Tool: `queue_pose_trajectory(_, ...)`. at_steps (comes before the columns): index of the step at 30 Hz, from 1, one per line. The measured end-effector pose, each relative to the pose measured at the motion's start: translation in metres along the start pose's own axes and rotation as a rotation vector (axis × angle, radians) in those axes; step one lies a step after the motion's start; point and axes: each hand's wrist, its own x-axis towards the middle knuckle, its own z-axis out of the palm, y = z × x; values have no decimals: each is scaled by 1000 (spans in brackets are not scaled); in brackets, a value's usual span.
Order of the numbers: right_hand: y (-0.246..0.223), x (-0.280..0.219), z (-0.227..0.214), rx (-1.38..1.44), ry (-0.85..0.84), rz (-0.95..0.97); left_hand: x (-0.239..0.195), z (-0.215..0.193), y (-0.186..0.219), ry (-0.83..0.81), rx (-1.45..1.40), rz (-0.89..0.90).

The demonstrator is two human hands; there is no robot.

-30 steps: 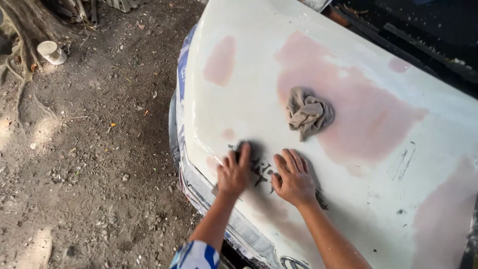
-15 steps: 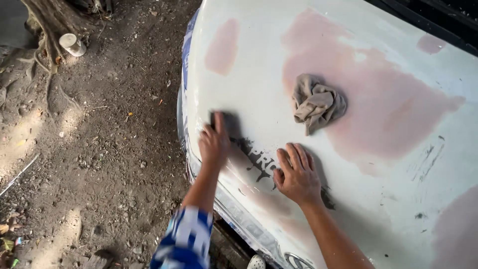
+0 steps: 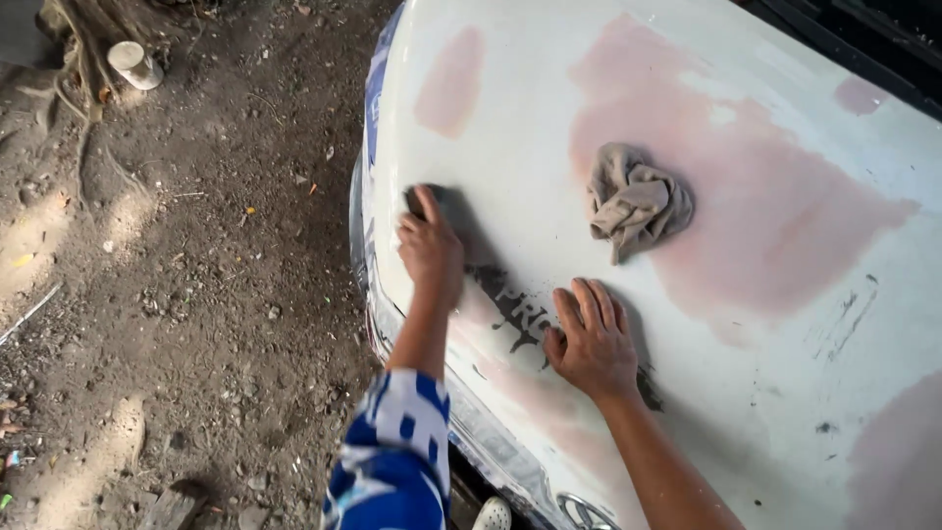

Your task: The person sands the hood of a white car using a sanding block and a cloth. They repeatedly rub the surface to smooth it, occasionally dipping the sanding block into a bucket of water and wiping the area with the cloth.

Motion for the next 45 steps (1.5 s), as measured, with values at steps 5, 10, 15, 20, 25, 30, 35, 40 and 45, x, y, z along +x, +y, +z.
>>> queue_pose_trajectory(5, -2, 3, 0, -39, 23, -18, -76, -26, 2, -154, -5, 365)
queue_pose_trajectory(10, 2, -1, 3, -27, 51, -34, 9, -21, -13, -127, -77, 226)
queue_pose_trajectory(15, -1, 0, 2, -44, 34, -20, -69, -36, 2, -238, -72, 144)
queue_pose_trajectory(20, 4, 4, 5, -29, 43, -27, -35, -42, -19, -301, 12, 299)
queue_pose_trajectory(25, 0, 1, 1, -23, 44, -14, -45, -26, 2, -18, -60, 38)
queue_pose_trajectory(30, -1, 2, 2, -46, 14, -4, -59, -16, -19, -183, 96, 418)
queue_pose_trajectory(35, 4, -9, 9, -47, 18, -15, -6, -36, 5, -204, -52, 67)
queue_pose_trajectory(40, 3, -2, 8, -60, -1, -9, -48, -60, 18, -286, 7, 294)
queue_pose_trajectory(45, 5, -1, 11, -37, 6, 5, 9, 0, 8, 121, -41, 195)
